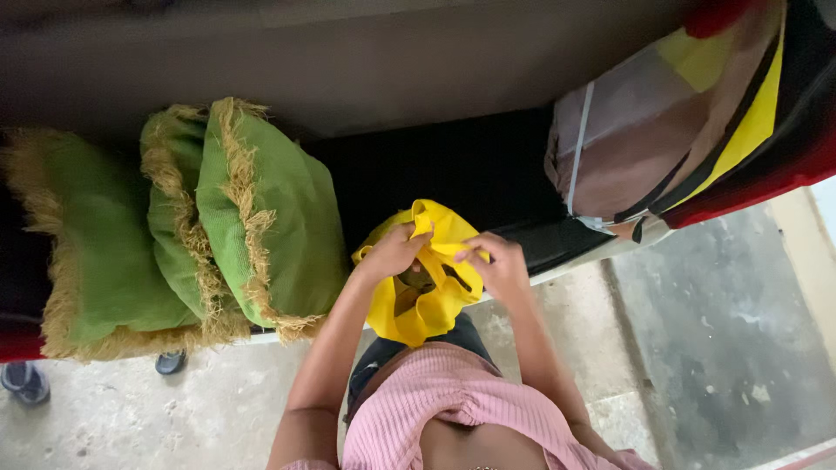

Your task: The person loads items into the open trunk of a car. They place a yellow drawstring bag, a tote bag, two helmets, a basket of toys, a box of toys, and a red ride-on toy car into the trunk.

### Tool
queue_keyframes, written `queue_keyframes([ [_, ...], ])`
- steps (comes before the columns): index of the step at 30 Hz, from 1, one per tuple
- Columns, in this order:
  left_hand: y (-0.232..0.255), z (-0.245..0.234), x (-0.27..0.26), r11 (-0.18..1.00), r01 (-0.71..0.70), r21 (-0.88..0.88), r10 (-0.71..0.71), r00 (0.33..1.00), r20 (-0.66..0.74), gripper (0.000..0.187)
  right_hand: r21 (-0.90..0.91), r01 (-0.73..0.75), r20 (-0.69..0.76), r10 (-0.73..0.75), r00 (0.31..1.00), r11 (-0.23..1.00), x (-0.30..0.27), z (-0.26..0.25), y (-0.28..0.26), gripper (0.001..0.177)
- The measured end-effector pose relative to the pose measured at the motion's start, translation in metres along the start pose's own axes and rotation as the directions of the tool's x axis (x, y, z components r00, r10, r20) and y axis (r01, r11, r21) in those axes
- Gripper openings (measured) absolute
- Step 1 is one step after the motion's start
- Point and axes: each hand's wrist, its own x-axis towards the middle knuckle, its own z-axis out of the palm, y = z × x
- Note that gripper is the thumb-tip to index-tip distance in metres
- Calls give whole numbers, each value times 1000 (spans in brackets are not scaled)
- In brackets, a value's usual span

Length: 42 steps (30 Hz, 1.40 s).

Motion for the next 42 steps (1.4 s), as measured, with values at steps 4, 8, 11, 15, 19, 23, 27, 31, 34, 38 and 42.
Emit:
queue_keyframes([
  [4,-11,6,1,992,-107,-61,105,993,-45,26,-338,624,171,-606,777,705,-16,19,-4,17],
  [8,-7,8,-7,931,-356,84,364,925,-114,25,-412,768,74,-822,565,491,-17,21,-17,15],
  [11,-1,6,-23,884,-407,230,440,890,-117,19,-249,778,25,-799,601,577,-6,29,-15,16],
  [15,13,6,-40,837,-425,345,473,878,-66,20,-93,536,-39,-541,840,839,11,50,1,27],
  [19,19,2,-58,730,-563,388,616,787,-18,26,-6,496,-16,-496,868,868,20,63,17,38],
  [23,18,0,-69,705,-602,375,661,749,-42,27,123,380,154,-396,905,917,30,74,28,36],
  [27,14,2,-75,663,-591,461,666,746,-2,45,527,-79,384,-153,911,846,38,83,37,43],
  [31,6,4,-78,647,-614,452,682,731,15,35,506,-25,460,-246,853,862,48,75,42,60],
  [34,2,0,-76,634,-620,463,680,732,48,39,461,-20,570,-278,773,887,53,57,43,59],
  [38,0,-8,-74,563,-661,497,722,685,93,35,604,-133,608,-347,714,786,55,46,41,57],
  [42,-2,-10,-71,460,-666,588,748,647,148,31,670,-344,599,-205,774,658,55,45,39,44],
])
